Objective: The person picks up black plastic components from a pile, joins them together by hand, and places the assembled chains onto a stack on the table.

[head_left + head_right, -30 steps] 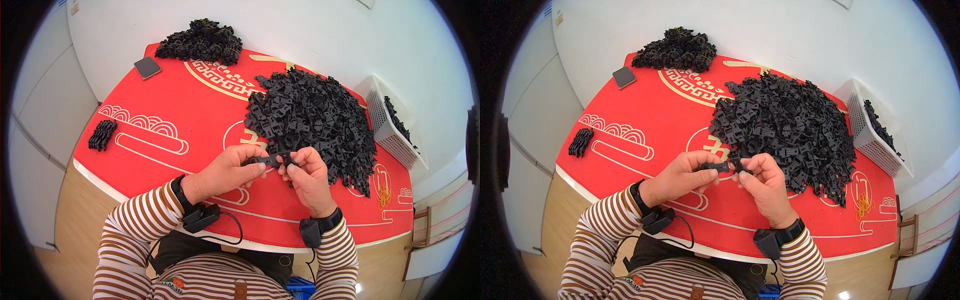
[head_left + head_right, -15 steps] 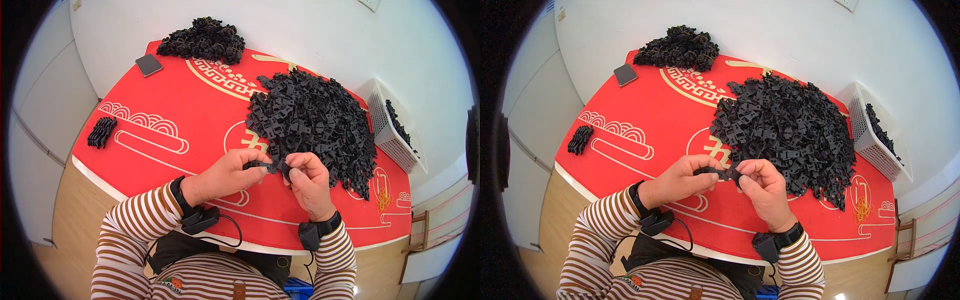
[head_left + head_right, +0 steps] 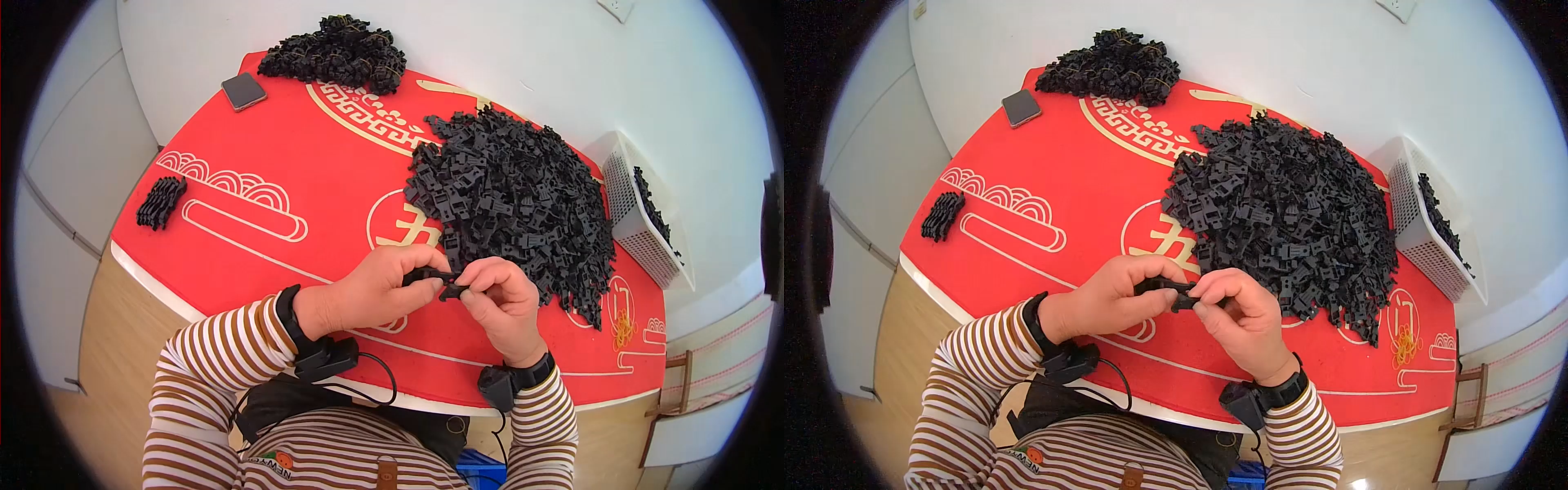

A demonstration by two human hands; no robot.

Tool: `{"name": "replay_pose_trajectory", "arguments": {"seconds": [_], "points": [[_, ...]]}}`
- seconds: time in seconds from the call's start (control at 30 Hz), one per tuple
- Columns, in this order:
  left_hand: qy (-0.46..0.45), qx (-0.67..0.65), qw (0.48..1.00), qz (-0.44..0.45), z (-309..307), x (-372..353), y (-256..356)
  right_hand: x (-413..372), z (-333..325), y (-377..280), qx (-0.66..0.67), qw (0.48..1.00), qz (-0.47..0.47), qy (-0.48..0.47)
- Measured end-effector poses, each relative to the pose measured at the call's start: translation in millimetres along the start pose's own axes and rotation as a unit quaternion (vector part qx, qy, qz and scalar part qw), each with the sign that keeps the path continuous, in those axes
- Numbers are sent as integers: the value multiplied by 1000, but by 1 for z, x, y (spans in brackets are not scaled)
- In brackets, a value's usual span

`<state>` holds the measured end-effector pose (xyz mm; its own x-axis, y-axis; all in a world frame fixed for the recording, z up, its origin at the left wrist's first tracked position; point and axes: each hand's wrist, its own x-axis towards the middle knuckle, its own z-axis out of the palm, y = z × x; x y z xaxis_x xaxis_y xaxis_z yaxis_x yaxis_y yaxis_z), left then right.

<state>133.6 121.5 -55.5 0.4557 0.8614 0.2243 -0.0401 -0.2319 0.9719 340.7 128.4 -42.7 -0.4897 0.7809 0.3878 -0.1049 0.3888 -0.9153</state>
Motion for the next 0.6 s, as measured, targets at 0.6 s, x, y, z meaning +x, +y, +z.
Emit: {"name": "replay_pose_trajectory", "arguments": {"seconds": [0.6], "points": [[-21, 82, 988, 129, 2, -5, 20, 4, -1, -13, -349, 899, -264, 28]]}}
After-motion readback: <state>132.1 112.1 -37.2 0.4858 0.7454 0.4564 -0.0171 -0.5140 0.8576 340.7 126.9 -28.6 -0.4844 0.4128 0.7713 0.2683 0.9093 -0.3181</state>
